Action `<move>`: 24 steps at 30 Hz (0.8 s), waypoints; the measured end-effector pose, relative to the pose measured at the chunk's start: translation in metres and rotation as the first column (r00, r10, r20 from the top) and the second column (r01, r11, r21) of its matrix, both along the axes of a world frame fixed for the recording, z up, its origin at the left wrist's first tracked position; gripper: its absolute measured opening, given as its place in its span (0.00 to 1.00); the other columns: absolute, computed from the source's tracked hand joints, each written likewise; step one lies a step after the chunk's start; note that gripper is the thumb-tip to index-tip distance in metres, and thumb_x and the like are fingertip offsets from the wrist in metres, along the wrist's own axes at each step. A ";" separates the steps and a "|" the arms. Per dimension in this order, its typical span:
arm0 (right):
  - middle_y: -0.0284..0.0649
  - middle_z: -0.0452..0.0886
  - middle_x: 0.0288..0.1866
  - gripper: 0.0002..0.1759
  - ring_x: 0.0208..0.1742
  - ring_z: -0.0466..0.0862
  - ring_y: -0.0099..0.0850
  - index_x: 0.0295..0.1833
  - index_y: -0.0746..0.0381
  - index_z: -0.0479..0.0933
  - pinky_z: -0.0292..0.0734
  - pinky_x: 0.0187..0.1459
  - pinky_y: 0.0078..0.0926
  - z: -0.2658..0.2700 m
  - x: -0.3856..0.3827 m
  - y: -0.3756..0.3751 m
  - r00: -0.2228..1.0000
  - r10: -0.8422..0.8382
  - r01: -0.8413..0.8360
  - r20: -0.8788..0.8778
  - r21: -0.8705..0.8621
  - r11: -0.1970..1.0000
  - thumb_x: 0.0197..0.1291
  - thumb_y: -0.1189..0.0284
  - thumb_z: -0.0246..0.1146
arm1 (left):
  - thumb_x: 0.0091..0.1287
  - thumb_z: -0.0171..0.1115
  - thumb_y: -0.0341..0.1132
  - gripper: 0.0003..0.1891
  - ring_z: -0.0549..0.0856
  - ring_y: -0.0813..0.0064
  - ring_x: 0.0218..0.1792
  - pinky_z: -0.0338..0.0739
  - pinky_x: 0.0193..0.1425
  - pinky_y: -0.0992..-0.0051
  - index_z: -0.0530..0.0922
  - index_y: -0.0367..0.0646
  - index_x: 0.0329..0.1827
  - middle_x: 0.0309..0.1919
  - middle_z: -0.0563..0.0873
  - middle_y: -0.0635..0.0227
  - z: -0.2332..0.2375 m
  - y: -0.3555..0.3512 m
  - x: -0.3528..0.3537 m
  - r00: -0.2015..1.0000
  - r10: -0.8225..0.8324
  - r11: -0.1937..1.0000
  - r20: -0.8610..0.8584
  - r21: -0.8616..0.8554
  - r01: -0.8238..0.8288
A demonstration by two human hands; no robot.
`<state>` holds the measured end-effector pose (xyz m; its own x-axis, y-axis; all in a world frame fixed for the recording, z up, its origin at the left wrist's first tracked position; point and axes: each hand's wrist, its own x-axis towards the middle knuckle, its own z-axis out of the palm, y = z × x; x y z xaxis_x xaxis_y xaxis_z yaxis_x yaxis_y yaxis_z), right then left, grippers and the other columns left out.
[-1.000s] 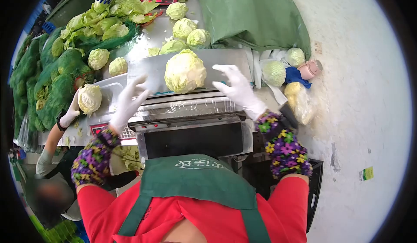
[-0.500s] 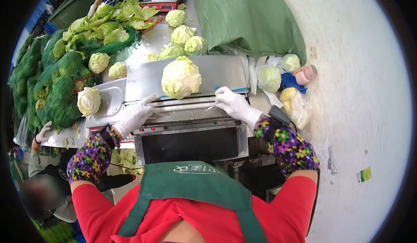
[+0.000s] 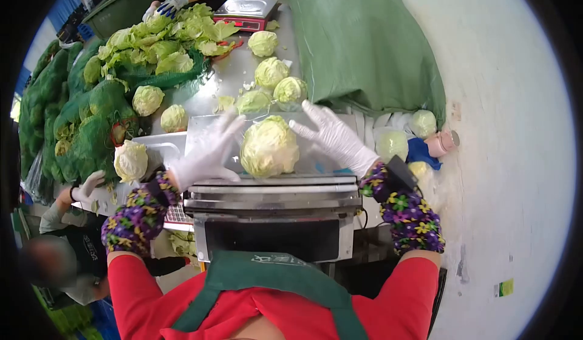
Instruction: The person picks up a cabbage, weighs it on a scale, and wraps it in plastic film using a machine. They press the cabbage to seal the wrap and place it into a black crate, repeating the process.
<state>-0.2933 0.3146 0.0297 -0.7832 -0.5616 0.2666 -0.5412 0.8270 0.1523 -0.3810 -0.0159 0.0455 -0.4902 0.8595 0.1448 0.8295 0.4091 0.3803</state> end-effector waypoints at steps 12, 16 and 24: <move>0.47 0.73 0.69 0.57 0.66 0.76 0.33 0.80 0.59 0.49 0.71 0.65 0.32 -0.011 0.038 -0.045 0.640 0.332 0.458 0.693 -0.691 0.559 0.51 0.59 0.77 | 0.71 0.61 0.49 0.37 0.71 0.71 0.67 0.67 0.71 0.69 0.57 0.34 0.73 0.67 0.71 0.61 -0.022 0.019 0.021 0.335 -0.201 0.926 0.921 0.290 -0.241; 0.51 0.65 0.74 0.46 0.73 0.68 0.42 0.77 0.63 0.54 0.66 0.69 0.36 0.012 0.116 -0.066 0.444 0.435 0.590 0.784 -0.621 0.516 0.64 0.46 0.62 | 0.68 0.41 0.73 0.45 0.70 0.63 0.70 0.70 0.68 0.65 0.51 0.53 0.80 0.73 0.66 0.58 0.023 -0.002 0.092 -0.234 -0.174 0.967 0.956 0.122 -0.222; 0.42 0.50 0.80 0.52 0.79 0.55 0.38 0.80 0.54 0.40 0.56 0.76 0.46 -0.037 0.213 -0.134 0.243 0.931 0.937 0.271 -0.314 -0.153 0.64 0.40 0.57 | 0.70 0.32 0.72 0.39 0.71 0.66 0.66 0.72 0.64 0.63 0.57 0.58 0.77 0.72 0.67 0.68 -0.076 -0.041 0.205 -0.886 -0.179 0.955 0.429 -0.140 -0.261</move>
